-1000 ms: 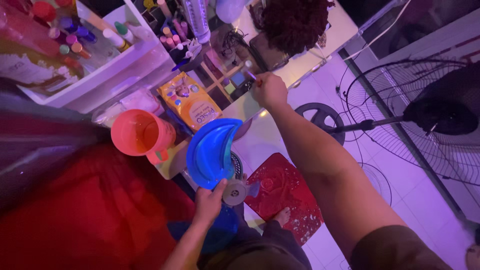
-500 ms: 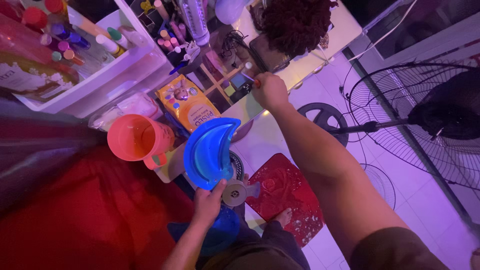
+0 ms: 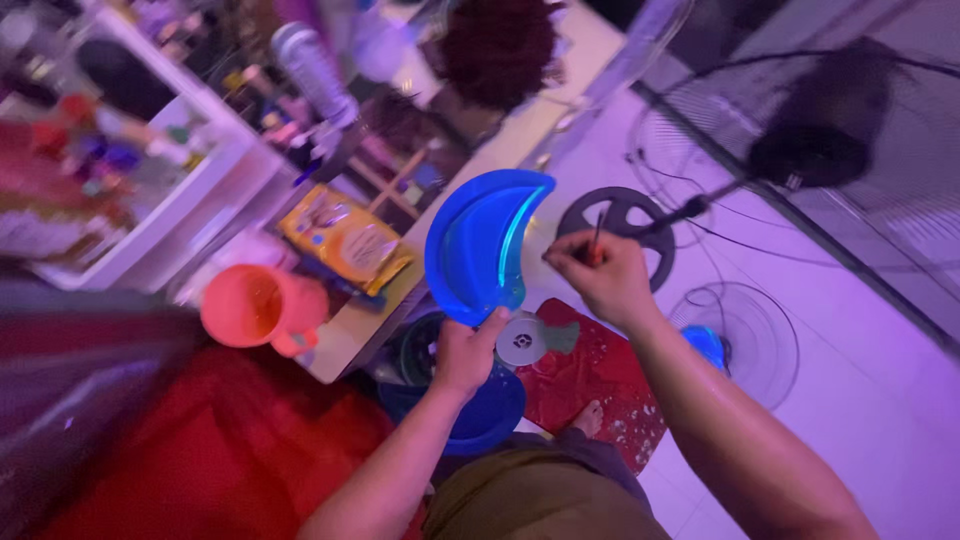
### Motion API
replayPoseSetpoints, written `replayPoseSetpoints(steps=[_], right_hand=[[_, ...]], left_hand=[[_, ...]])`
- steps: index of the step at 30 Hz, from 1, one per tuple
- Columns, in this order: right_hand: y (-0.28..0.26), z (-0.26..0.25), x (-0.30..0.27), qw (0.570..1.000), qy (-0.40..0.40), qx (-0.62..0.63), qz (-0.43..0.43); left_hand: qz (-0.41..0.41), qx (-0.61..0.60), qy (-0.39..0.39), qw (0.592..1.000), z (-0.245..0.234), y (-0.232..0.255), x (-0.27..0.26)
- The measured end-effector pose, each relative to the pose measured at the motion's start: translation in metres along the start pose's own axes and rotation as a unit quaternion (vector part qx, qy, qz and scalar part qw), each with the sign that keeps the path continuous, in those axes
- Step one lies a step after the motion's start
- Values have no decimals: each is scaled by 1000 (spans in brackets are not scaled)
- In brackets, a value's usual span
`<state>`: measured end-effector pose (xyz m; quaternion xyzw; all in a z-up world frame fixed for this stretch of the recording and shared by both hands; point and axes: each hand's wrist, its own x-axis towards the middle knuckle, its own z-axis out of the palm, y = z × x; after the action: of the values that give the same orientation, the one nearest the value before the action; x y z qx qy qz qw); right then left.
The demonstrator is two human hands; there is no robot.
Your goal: The person holds a three-blade fan rotor and uses a screwdriver to tighten screws on each blue blade. They rotate the rotor to access each blade and continue tightening until the end of the clip.
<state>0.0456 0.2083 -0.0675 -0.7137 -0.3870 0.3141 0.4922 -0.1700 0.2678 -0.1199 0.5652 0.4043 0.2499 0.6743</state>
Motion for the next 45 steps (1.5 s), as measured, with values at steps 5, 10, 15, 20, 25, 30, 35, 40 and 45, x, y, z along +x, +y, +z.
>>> replayPoseSetpoints(steps=[5, 10, 15, 20, 25, 30, 35, 40, 45], right_hand=[[-27, -52, -69, 987, 52, -102, -112], [-26, -100, -119, 976, 125, -139, -114], [-13, -147, -172, 966, 187, -134, -119], [6, -185, -216, 943, 249, -172, -140], [22, -218, -256, 936, 270, -159, -160], [25, -237, -287, 924, 284, -196, -164], [17, -242, -303, 906, 287, -252, -181], [10, -227, -297, 893, 346, -241, -158], [7, -208, -281, 894, 384, -204, -104]], left_hand=[[34, 44, -108, 993, 57, 38, -4], [86, 71, -185, 976, 111, 62, -21], [102, 122, -225, 961, 171, 73, -47], [128, 185, -214, 951, 228, 66, -81], [156, 173, -204, 951, 271, 56, -116], [182, 153, -212, 948, 299, 49, -148], [219, 155, -202, 942, 309, 50, -166], [248, 136, -200, 938, 304, 65, -163], [349, 145, -200, 904, 293, 73, -147]])
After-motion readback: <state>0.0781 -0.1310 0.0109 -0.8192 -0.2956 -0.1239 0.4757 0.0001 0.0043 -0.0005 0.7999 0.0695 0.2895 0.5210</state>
